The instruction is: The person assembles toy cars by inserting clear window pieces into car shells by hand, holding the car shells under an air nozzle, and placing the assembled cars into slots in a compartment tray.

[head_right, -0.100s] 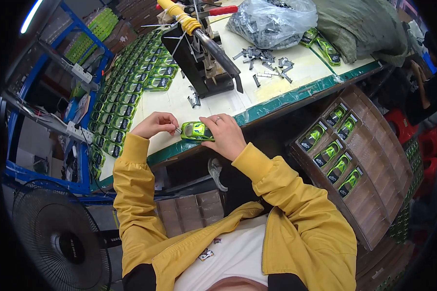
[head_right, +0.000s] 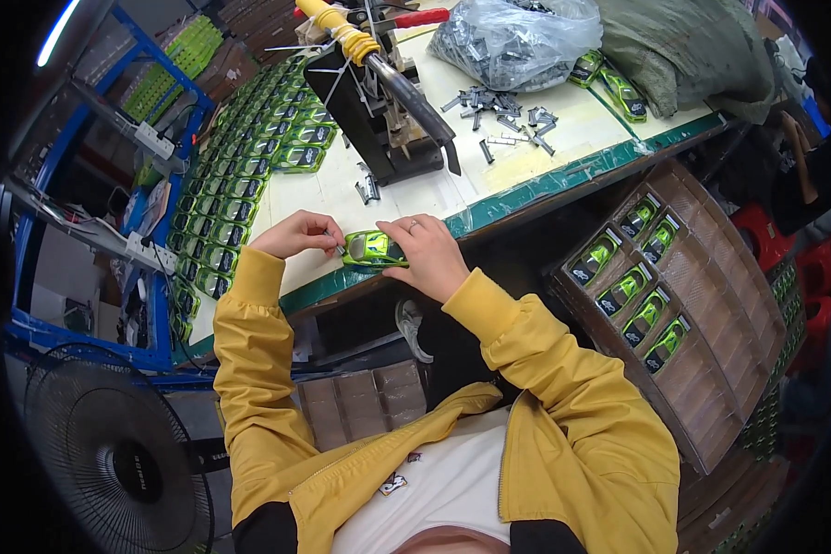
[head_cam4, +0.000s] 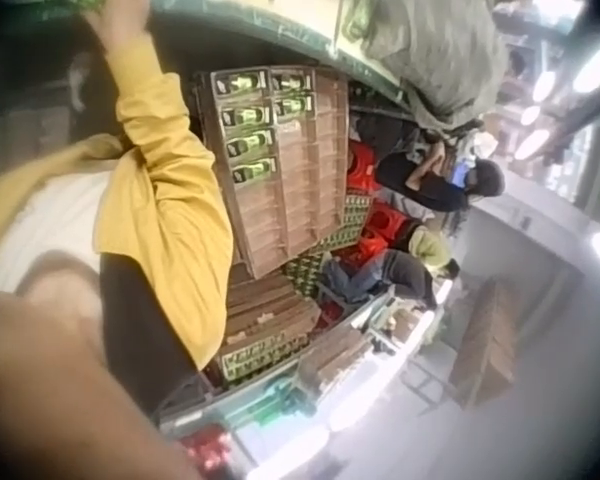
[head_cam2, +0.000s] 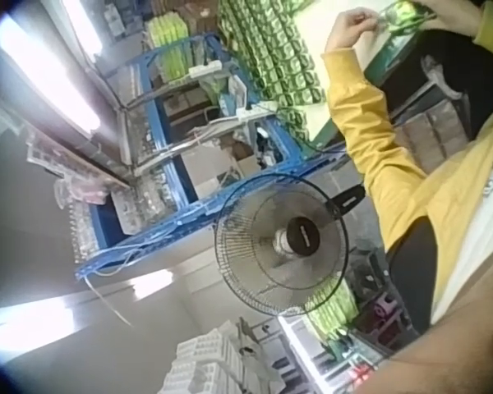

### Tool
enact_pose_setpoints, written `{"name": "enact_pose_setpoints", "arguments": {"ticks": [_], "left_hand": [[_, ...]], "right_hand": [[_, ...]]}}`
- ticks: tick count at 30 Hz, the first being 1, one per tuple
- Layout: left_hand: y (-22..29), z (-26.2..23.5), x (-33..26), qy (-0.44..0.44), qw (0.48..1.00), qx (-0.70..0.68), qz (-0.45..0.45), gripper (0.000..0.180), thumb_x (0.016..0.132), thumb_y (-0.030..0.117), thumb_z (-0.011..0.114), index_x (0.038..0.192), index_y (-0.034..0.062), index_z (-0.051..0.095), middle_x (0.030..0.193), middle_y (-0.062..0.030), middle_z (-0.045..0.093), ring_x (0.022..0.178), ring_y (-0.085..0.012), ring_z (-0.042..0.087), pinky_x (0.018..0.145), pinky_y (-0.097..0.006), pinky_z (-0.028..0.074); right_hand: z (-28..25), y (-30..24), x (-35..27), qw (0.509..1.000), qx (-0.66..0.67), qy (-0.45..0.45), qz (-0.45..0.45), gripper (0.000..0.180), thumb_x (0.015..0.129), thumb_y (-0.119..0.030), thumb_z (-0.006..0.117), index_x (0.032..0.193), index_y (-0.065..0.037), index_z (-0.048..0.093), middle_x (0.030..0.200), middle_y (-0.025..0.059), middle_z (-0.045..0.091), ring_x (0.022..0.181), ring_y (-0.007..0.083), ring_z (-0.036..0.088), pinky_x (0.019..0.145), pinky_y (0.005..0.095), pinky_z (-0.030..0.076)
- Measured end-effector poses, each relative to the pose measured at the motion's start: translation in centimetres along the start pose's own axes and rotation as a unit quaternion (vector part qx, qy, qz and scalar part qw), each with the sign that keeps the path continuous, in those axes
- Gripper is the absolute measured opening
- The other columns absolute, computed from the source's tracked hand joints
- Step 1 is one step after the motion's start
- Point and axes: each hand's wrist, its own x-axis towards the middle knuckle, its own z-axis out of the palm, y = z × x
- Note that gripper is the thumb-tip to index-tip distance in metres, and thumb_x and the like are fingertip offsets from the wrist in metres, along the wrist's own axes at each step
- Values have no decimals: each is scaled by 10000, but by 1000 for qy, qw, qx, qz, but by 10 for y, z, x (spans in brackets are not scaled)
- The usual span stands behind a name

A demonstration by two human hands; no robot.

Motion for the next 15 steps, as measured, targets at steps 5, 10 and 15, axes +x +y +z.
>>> {"name": "enact_pose_setpoints", "arguments": {"ticks": [5,10,15], "left_hand": [[-5,-5,10,52,997,-28,-46,144,734,6,597,823,6,485,737,-73,570,619,-117,558,571,-217,459],[-7,0,3,80,989,-106,-63,178,745,59,602,886,-11,519,717,-39,574,616,-93,558,565,-185,461],[-12,9,0,89,984,-126,-84,221,763,79,587,971,18,544,757,-29,574,645,-76,547,577,-178,468]], "right_hand": [[2,2,1,1000,22,-5,-11,594,559,-176,722,1100,-97,489,945,70,531,905,236,477,805,329,382],[3,4,1,1000,24,5,-12,598,563,-172,721,1108,-96,486,954,67,530,903,233,475,805,329,381],[3,3,1,1000,25,1,-9,604,564,-173,721,1113,-97,483,958,66,528,909,232,471,810,330,378]]}}
